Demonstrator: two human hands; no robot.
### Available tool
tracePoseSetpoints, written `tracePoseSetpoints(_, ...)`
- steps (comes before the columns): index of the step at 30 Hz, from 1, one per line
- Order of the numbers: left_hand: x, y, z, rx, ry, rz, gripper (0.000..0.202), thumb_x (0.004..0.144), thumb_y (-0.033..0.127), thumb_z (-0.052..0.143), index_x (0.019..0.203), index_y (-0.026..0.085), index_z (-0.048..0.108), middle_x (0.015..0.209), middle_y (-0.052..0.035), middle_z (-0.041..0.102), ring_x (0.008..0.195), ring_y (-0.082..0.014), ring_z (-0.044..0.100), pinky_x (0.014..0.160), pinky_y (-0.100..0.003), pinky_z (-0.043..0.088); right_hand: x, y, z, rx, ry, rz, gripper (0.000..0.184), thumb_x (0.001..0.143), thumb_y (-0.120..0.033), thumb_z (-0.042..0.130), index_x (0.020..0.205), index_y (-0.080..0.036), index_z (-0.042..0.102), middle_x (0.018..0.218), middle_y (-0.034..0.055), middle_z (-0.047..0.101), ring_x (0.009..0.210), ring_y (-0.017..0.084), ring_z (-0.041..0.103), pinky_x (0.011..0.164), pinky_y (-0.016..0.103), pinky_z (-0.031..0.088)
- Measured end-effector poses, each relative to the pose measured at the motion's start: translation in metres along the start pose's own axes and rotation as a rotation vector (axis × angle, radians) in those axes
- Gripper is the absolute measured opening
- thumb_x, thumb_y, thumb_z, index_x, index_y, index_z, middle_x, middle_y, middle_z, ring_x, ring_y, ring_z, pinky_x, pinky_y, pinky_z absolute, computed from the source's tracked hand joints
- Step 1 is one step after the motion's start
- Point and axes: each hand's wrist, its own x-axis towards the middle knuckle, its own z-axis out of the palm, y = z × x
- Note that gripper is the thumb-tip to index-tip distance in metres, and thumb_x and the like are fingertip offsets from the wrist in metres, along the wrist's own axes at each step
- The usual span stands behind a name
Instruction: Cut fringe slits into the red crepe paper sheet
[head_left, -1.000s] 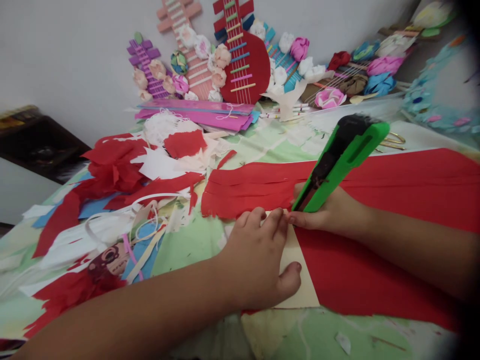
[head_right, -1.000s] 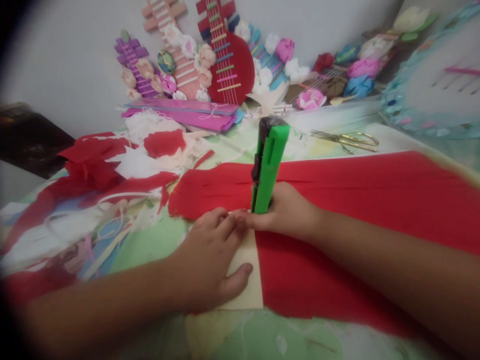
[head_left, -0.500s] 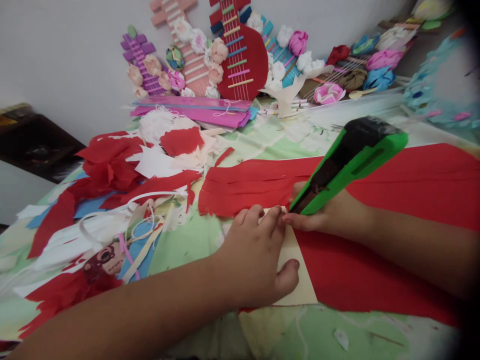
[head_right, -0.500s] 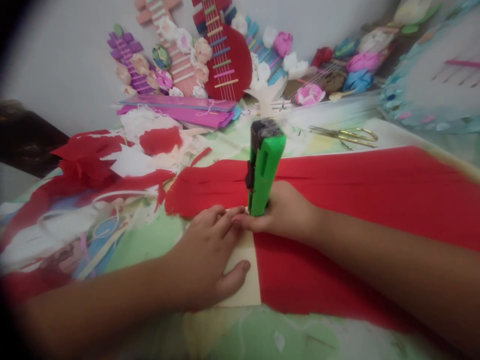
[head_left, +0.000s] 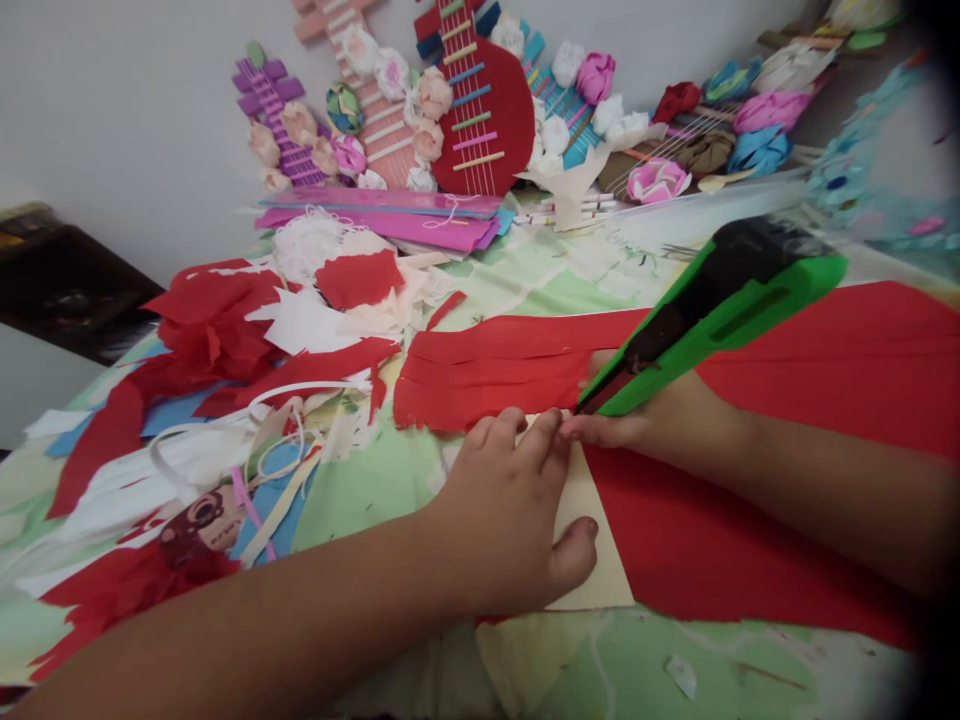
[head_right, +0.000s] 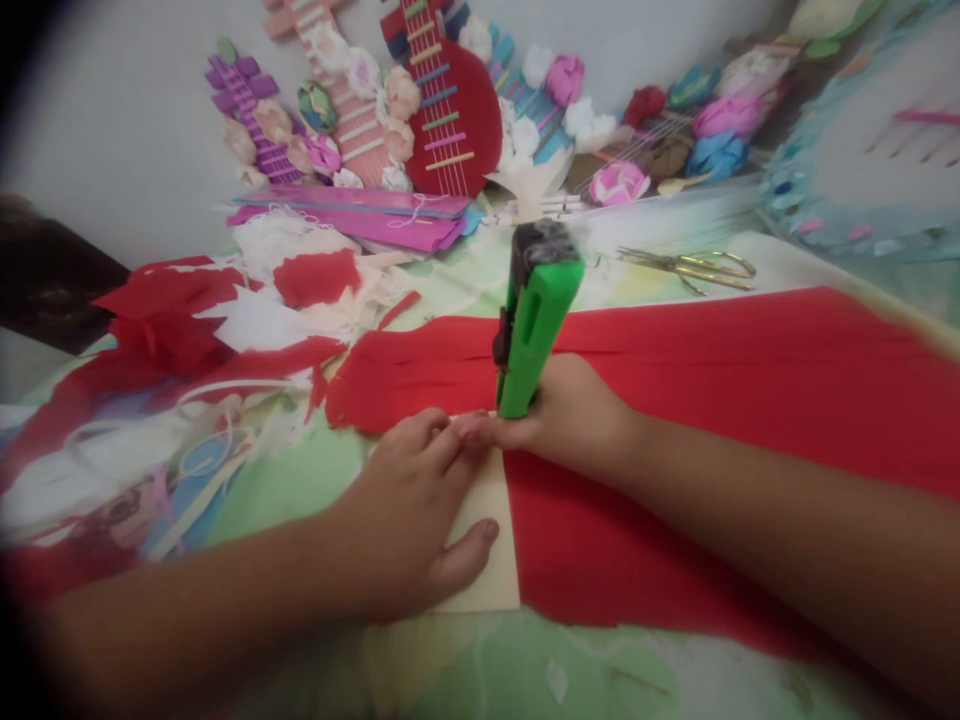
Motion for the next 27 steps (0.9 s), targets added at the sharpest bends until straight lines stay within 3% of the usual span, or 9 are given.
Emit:
tracePoseSetpoints(8, -0.0017, -0.0009, 0.0019, 0.029, -0.004, -0.002, 0.068, 0.077, 0.047, 0.036, 0.129, 0.004, 0.037, 0.128, -0.0168, 0.041, 0.109, -0.037, 0.036, 0.091, -0.05, 0.029, 0.0036, 0.0041, -0.0042, 0.208, 0.038, 0.032, 0.039, 0.057, -0.05, 0.064, 0.056, -0.016, 0.044, 0.053, -0.0026, 0.044, 0.052, 0.009, 0.042, 0.049, 0.024, 0.034)
tracePoseSetpoints(15, -0.0009, -0.0013, 0.0003, 0.012, 0.005, 0.005, 0.064, 0.077, 0.046, 0.036, 0.125, 0.004, 0.041, 0.127, -0.016, 0.043, 0.109, -0.0366, 0.037, 0.093, -0.049, 0.028, -0.0005, 0.0066, -0.0035, 0.295, -0.096, -0.036, 0.039, 0.059, -0.045, 0.065, 0.053, -0.019, 0.038, 0.05, -0.0054, 0.037, 0.047, 0.007, 0.035, 0.043, 0.022, 0.028)
tracePoseSetpoints(27, -0.0025, -0.0039, 0.0026, 0.016, 0.007, -0.001, 0.064, 0.076, 0.047, 0.037, 0.124, 0.006, 0.043, 0.129, -0.0154, 0.042, 0.109, -0.0368, 0.037, 0.092, -0.049, 0.029, -0.0004, 0.0067, -0.0005, 0.283, -0.143, -0.013, 0.04, 0.056, -0.049, 0.066, 0.052, -0.018, 0.041, 0.05, -0.0053, 0.039, 0.047, 0.007, 0.035, 0.043, 0.022, 0.029)
